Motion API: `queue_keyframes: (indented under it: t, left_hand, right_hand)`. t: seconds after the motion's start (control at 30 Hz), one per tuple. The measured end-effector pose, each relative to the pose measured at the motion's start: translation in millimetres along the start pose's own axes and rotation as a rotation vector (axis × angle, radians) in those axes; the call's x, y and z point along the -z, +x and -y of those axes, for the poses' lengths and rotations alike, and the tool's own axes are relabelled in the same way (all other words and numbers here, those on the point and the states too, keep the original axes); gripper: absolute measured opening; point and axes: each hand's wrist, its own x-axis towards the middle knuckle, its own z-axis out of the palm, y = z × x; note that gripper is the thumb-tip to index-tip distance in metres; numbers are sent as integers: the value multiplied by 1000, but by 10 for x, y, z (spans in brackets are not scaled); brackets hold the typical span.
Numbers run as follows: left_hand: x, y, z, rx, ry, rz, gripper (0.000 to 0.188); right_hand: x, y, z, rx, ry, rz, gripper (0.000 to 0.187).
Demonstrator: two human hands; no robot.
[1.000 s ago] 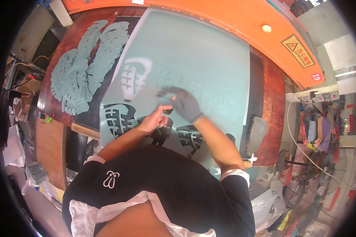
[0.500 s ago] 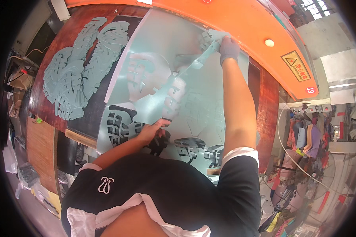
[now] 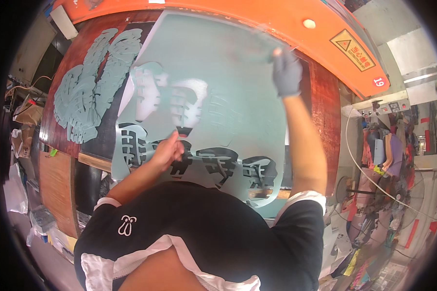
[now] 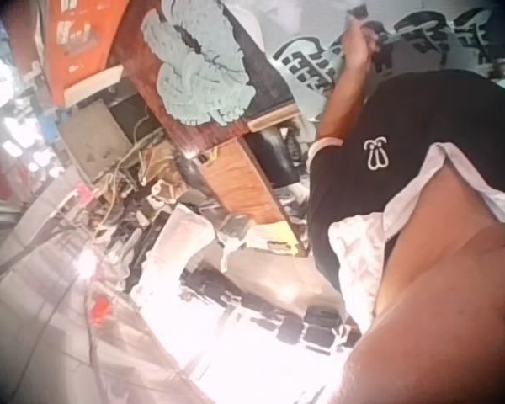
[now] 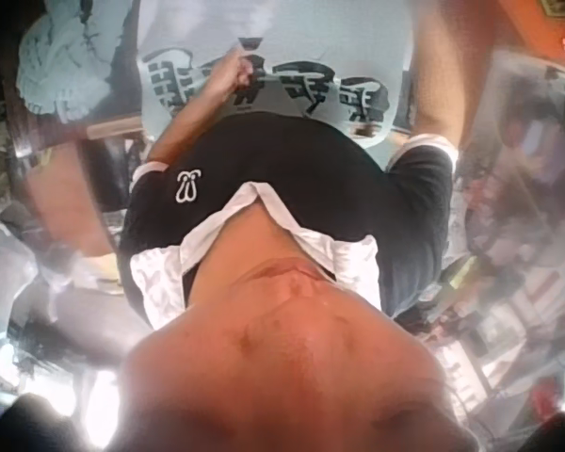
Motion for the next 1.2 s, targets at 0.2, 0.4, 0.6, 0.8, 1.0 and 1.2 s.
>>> queue_keyframes:
  t: [0.2,0.4,0.6,0.8,1.0,1.2]
  left_hand:
    - [-299,-576,5,42,141,384,38]
    - [-997,-126,193,280,-273,424,47]
    - [-1050,82,328,245,-480,504,45]
    - [-809,340,416,265,-363,496,35]
    - [-925,359,435,50,-226,512,53]
    - [-886,299,359,-106,402,326,58]
  right_hand:
    - [-233,-934,52,-528,393,48,31]
    - [96,-230,77,-522,516,-197,24]
    - [-61,-917,342,35,217,37,33]
    - [-230,-1752,463,247,272,514,23]
    - [-101,-1637,427,221,188,794,50]
    - [-157,-1504,473,-306,709,919,49]
